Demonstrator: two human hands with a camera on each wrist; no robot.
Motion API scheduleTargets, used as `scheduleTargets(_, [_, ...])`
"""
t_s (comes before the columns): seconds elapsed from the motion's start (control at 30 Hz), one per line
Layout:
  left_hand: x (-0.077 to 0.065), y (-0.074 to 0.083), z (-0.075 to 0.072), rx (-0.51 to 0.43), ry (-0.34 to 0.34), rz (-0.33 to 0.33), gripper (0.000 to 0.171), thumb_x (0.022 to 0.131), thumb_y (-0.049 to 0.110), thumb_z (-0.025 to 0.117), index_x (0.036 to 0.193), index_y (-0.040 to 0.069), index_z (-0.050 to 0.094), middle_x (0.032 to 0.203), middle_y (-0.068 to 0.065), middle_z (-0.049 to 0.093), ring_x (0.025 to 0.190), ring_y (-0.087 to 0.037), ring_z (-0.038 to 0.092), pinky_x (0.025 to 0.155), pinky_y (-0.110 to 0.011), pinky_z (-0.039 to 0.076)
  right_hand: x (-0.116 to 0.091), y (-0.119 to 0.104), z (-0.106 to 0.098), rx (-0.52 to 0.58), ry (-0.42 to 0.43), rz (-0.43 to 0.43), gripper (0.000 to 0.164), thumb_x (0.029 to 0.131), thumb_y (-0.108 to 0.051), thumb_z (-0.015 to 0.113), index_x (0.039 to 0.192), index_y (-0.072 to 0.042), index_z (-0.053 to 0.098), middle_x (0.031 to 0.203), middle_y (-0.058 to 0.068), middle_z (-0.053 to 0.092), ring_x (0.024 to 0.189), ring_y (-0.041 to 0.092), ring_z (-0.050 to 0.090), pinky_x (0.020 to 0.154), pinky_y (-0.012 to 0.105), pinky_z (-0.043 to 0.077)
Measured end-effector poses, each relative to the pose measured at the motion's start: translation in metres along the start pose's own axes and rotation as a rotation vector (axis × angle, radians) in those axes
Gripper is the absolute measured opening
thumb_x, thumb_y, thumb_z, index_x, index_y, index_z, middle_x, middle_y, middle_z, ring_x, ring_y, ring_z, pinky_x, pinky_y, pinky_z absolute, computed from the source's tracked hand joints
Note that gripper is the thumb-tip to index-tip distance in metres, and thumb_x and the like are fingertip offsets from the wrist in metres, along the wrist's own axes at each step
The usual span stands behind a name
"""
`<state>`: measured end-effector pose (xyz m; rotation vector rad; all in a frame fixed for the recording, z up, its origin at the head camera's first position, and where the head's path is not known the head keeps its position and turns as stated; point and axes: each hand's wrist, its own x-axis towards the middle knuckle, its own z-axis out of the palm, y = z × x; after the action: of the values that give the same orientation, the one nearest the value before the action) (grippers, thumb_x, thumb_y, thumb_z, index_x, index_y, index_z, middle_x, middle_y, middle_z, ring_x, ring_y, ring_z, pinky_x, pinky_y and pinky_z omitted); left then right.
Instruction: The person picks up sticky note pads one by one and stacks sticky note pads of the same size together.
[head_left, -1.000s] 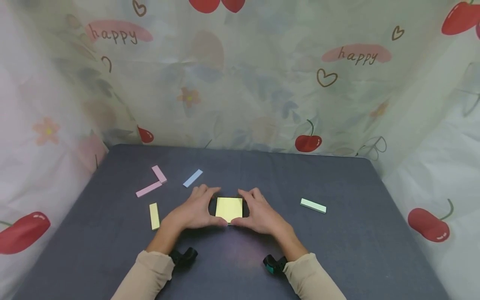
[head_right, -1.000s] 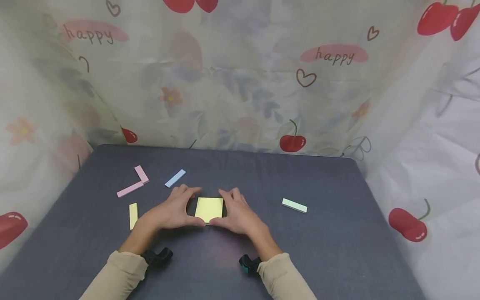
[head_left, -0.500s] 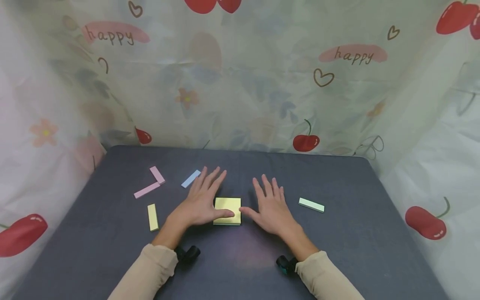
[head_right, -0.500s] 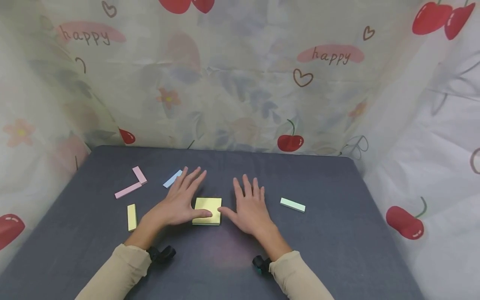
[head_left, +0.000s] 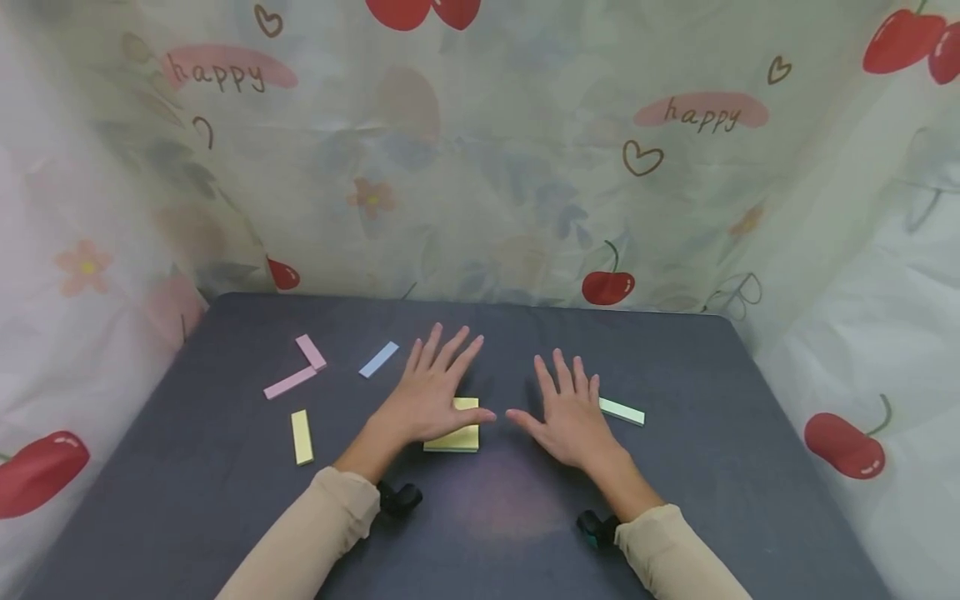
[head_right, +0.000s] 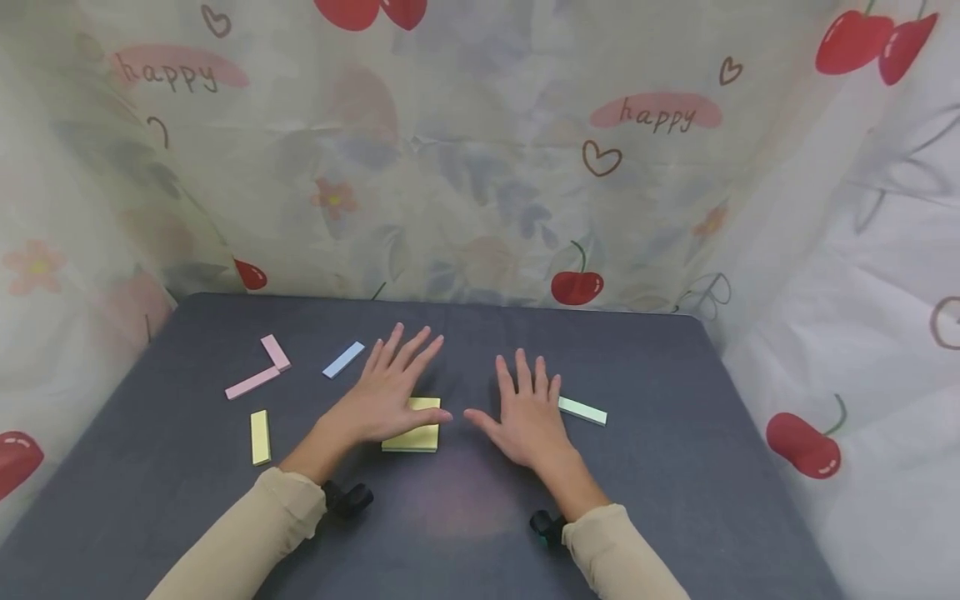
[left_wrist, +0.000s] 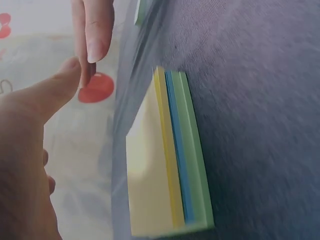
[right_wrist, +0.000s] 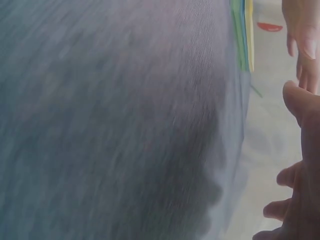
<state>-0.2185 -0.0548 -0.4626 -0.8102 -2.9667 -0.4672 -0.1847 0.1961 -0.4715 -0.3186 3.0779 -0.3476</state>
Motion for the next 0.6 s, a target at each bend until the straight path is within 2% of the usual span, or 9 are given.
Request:
scheduleTargets(0.17, [0.012,0.015,0.000,-0.008,-0.034,0.017,0.104,0.087,0.081,0.052,0.166,0.030,0.006,0.174,-0.001,0.004,0.161,-0.038,-0.007,0.125,-0.066,0.008,-0.006,0.016,-0.004,0.003,-0.002,0.036,0.100,0.094,-0.073,0.051,0.165,-0.014,0.015,0.172,0.020,0.009,0.157,0.050,0.008,0.120,0.073,0.010])
scheduleTargets(0.37, [0.027,0.033,0.003,0.005,-0.045,0.041,0.103,0.088,0.083,0.048,0.166,0.031,0.004,0.174,-0.001,0.006,0.161,-0.037,-0.003,0.126,-0.064,0.009,-0.014,0.036,-0.009,-0.003,0.005,0.070,0.099,0.094,-0.071,0.053,0.165,-0.011,0.016,0.171,0.023,0.010,0.156,0.052,0.009,0.118,0.075,0.011])
scheduleTargets(0.6, [0.046,0.056,0.007,-0.012,-0.083,0.058,0.101,0.089,0.081,0.049,0.166,0.031,0.005,0.174,0.001,0.008,0.162,-0.035,-0.003,0.127,-0.062,0.010,-0.024,0.062,-0.016,-0.004,0.015,0.116,0.101,0.094,-0.071,0.053,0.164,-0.007,0.018,0.169,0.027,0.012,0.154,0.055,0.010,0.116,0.078,0.011])
